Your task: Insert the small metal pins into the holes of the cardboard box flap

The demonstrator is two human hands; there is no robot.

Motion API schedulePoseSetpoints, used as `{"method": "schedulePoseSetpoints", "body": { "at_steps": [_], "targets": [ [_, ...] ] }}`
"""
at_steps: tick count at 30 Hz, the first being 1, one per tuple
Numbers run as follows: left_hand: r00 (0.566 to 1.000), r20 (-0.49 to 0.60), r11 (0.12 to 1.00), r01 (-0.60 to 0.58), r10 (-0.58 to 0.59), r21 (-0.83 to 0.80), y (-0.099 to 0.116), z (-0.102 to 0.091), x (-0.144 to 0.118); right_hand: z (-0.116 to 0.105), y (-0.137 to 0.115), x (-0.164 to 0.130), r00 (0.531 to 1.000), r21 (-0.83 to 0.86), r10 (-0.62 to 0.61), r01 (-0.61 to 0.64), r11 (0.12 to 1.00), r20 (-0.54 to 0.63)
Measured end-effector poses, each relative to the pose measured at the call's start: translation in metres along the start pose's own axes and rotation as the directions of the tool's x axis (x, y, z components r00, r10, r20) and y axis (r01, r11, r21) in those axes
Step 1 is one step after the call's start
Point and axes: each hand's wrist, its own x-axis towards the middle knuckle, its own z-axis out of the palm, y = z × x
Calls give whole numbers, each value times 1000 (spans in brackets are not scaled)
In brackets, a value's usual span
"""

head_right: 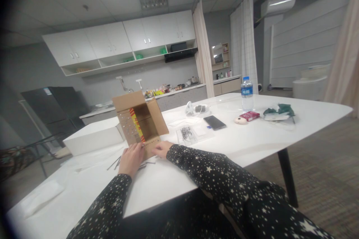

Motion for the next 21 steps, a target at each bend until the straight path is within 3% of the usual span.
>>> {"method": "schedulePoseSetpoints", "body": {
  "at_steps": [21],
  "targets": [
    [998,16,996,56,-55,-67,9,-17,0,-1,-2,-1,1000,-12,7,-7,1000,-1]
  ]
}}
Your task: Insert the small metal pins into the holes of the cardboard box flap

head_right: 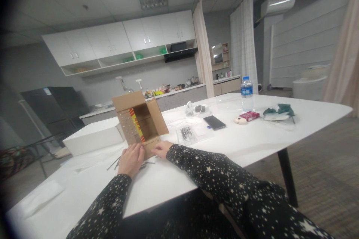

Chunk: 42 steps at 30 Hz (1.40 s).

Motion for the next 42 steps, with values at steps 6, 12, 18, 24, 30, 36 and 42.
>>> {"method": "schedulePoseSetpoints", "body": {
  "at_steps": [6,12,18,24,30,36,42],
  "targets": [
    [1000,-8,1000,2,-2,-1,-1,3,-1,-2,-2,-2,1000,9,9,-9,1000,3],
    [1000,-18,1000,11,-11,-20,-3,3,0,-3,-3,-3,1000,13,10,-10,1000,9],
    [999,-14,999,33,-34,-29,-5,7,0,-4,-5,-4,1000,16,7,-7,1000,5],
    [997,-42,998,57,-57,-21,-6,9,0,-3,-4,-3,1000,-2,-7,7,1000,-9],
    [1000,-18,1000,21,-21,0,-8,11,0,-3,-4,-3,1000,11,1,-1,1000,-10],
    [998,19,995,-63,65,-72,-9,15,-2,-2,-3,-2,1000,18,-10,10,1000,5],
    [970,105,938,-178,217,-299,-1,8,-5,-1,-1,-1,998,-29,-57,57,998,7]
  ]
}}
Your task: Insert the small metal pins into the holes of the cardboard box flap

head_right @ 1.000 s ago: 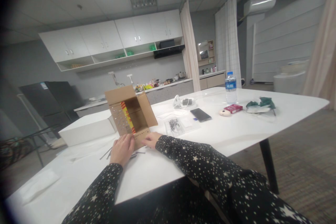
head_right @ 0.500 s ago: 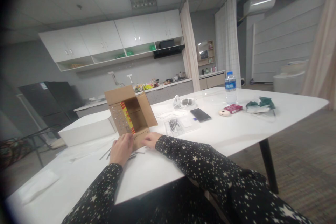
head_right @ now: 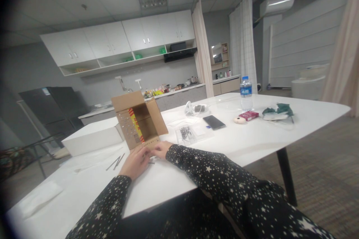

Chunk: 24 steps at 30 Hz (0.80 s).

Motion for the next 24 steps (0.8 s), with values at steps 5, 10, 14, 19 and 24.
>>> {"method": "schedulePoseSetpoints", "body": {
  "at_steps": [5,10,14,19,24],
  "targets": [
    [997,66,998,-34,38,-59,6,-5,-2,0,-3,-2,1000,-37,21,-21,999,-9],
    [994,103,998,-22,28,-61,8,-7,-4,-1,-4,-3,1000,-72,27,-27,997,0],
    [993,120,997,-6,16,-76,8,-6,-5,0,-3,-2,1000,-71,26,-26,997,3],
    [991,129,997,-12,22,-80,8,-6,-4,3,1,0,1000,-61,13,-13,998,3],
    [990,139,995,-13,27,-98,10,-8,-4,4,2,1,1000,-57,5,-6,998,-10]
  ]
}}
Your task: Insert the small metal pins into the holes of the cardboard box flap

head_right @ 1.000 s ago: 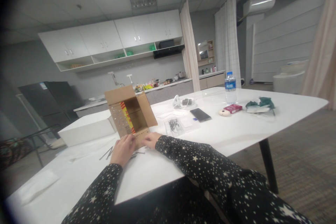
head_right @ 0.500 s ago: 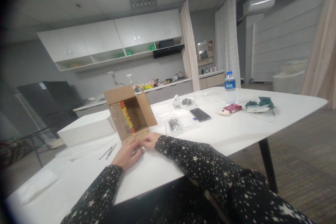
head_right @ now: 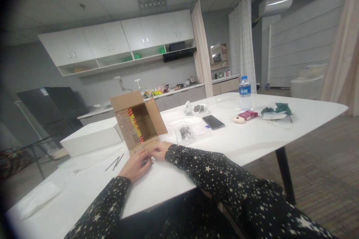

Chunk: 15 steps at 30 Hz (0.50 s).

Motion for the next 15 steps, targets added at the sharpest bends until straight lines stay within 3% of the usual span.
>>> {"method": "schedulePoseSetpoints", "body": {
  "at_steps": [15],
  "targets": [
    [1000,6,1000,2,-2,-23,0,2,-1,0,0,-1,1000,1,7,-7,1000,2]
  ]
}}
